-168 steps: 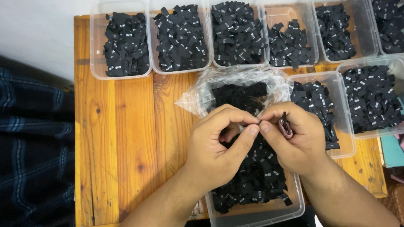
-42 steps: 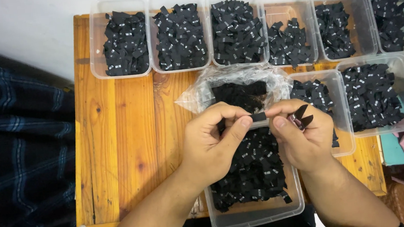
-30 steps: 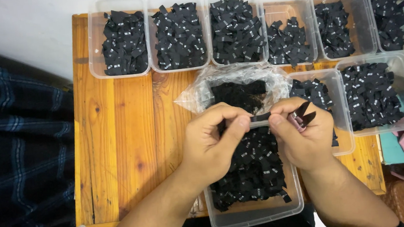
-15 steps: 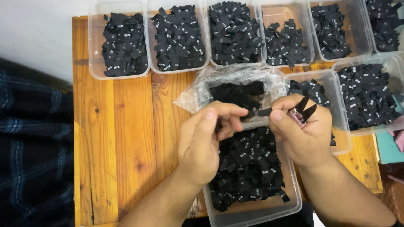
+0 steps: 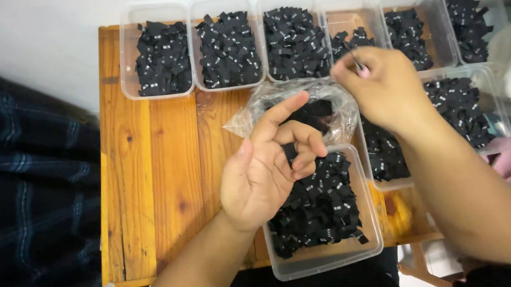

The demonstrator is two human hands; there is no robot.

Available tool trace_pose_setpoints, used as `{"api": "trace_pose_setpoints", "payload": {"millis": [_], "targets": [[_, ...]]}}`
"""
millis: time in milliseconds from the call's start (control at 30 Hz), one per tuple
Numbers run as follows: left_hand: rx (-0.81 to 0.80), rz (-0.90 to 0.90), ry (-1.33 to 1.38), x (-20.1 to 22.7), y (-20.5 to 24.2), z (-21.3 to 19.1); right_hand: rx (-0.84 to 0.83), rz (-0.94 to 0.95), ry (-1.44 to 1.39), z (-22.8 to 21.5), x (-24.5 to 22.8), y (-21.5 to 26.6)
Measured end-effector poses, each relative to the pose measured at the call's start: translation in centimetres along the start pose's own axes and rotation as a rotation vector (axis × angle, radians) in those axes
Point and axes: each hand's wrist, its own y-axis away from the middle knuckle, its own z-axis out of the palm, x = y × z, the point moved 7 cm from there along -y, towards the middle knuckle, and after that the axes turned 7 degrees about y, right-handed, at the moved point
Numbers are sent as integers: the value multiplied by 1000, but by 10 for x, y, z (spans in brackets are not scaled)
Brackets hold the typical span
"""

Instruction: Trimming excess material from small black garment components using nippers

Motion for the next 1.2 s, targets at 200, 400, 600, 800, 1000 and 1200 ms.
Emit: {"api": "trace_pose_setpoints", "payload": {"millis": [200,400,600,800,1000,1200], "targets": [[-78,-36,54,3,-4,1,-5,-18,34,20,17,-49],[-17,-70,-112,9,-6,1,133,-400,-42,-20,-25,28],[-35,-153,-266,2,-2,10,-38,-449,-261,7,-25,78],[-87,-150,-495,2,0,10,-34,-415,-165,25,-27,81],[-117,-161,-616,-2,-1,5,-26,-344,-306,44,-10,80],[-84,-82,-649,6,-4,10,23,-296,-562,53,15,77]]}}
